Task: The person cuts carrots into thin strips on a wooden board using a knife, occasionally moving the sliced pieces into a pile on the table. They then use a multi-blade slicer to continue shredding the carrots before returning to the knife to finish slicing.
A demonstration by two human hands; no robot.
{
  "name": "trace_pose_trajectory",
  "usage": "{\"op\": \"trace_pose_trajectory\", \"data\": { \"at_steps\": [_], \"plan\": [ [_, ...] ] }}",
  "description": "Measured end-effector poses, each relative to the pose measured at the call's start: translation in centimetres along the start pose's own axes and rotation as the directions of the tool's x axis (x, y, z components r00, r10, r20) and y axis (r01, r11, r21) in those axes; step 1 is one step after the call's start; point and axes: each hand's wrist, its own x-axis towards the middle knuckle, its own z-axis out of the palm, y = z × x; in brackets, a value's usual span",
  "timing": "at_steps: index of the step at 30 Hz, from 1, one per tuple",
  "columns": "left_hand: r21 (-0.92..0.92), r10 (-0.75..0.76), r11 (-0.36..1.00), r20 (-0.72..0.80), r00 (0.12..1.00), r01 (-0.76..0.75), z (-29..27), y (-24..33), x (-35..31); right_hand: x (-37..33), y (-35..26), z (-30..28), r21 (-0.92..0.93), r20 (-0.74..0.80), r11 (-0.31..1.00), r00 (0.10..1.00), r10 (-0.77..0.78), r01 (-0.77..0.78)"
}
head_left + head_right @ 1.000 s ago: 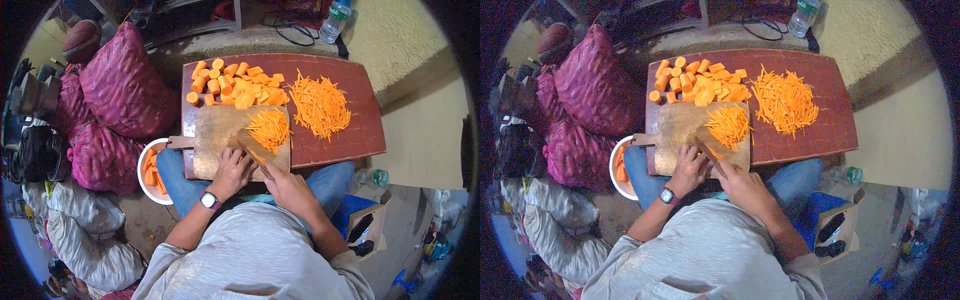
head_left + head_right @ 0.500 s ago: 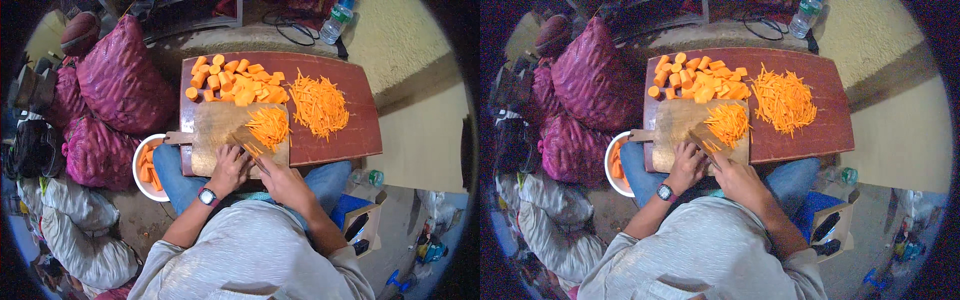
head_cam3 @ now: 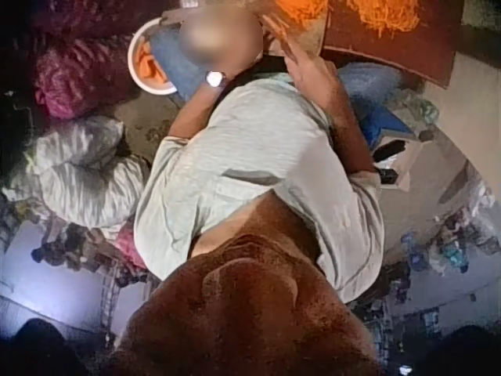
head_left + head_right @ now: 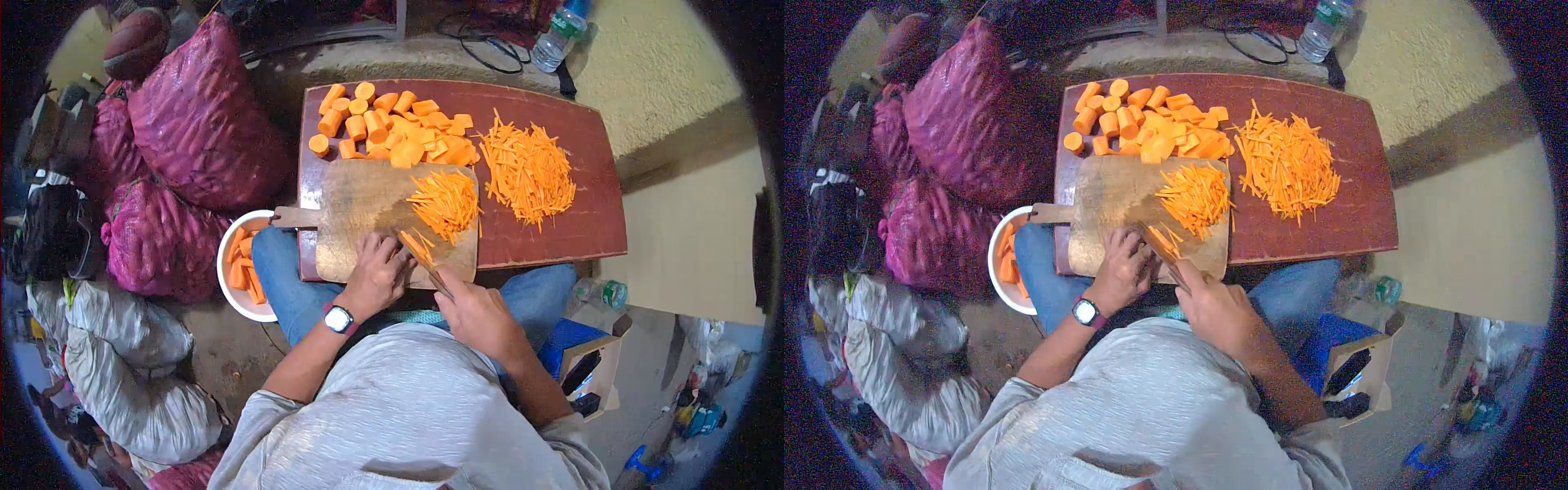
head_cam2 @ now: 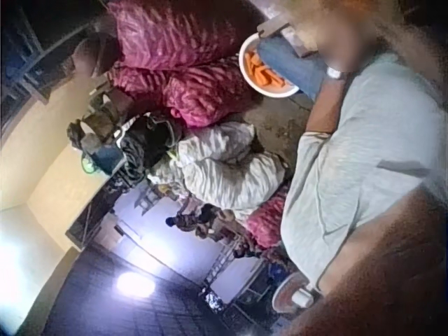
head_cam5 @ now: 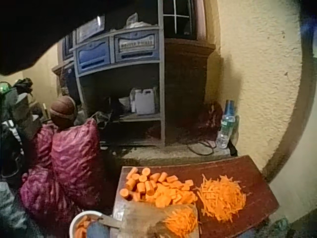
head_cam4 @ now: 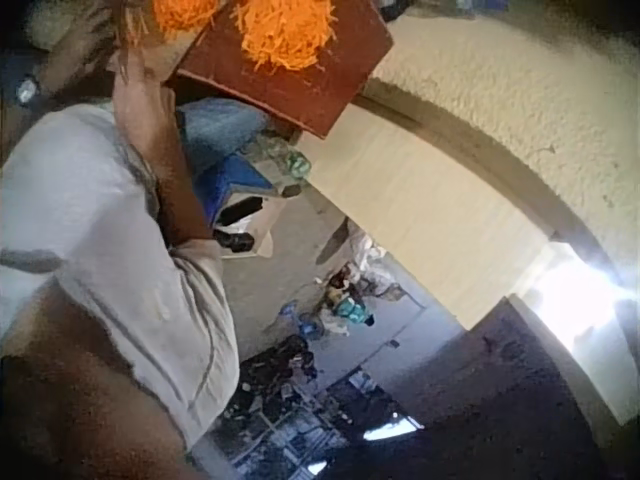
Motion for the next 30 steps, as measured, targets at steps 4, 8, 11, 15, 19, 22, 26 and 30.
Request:
{"op": "trace_pose_trajectory", "data": {
  "at_steps": [4, 8, 11, 15, 19, 22, 26, 30],
  "plan": [
    [0.007, 0.014, 1.0, 0.026, 1.0, -0.014, -0.2, 0.0, 0.3, 1.7, 1.0, 1.3, -0.008, -0.085, 0.995, 0.992, -0.096, 0.095],
    [-0.034, 0.005, 0.999, -0.023, 1.0, -0.006, 0.1, -0.5, -0.2, 1.4, 0.5, 0.9, -0.018, -0.049, 0.997, 0.996, -0.079, 0.079],
    [-0.023, -0.003, 1.0, 0.037, 0.999, 0.004, -0.4, 0.0, 0.1, -0.1, 0.3, 0.8, 0.003, -0.021, 1.0, 1.0, -0.022, 0.022],
    [-0.04, 0.01, 0.999, 0.049, 0.999, -0.008, -0.6, 0.1, 0.1, 1.5, 0.8, 1.7, 0.001, -0.122, 0.993, 0.985, -0.118, 0.119],
    [-0.019, -0.018, 1.0, 0.075, 0.997, 0.02, -0.5, -0.5, -0.3, 0.4, -0.2, 0.5, 0.005, -0.013, 1.0, 1.0, -0.022, 0.023],
    [-0.055, -0.019, 0.998, 0.054, 0.998, 0.022, -0.6, -0.3, -0.1, 0.9, 0.5, 1.6, 0.016, -0.045, 0.999, 0.998, -0.039, 0.04],
    [-0.098, -0.046, 0.994, 0.012, 0.999, 0.047, -0.2, -0.5, -0.2, 2.3, 0.6, 1.3, 0.075, -0.113, 0.989, 0.987, -0.116, 0.125],
    [-0.044, -0.043, 0.998, 0.036, 0.998, 0.044, 0.0, -0.6, -0.7, 0.4, -0.6, 0.1, 0.061, -0.012, 0.998, 1.0, -0.023, 0.024]
  ]
}}
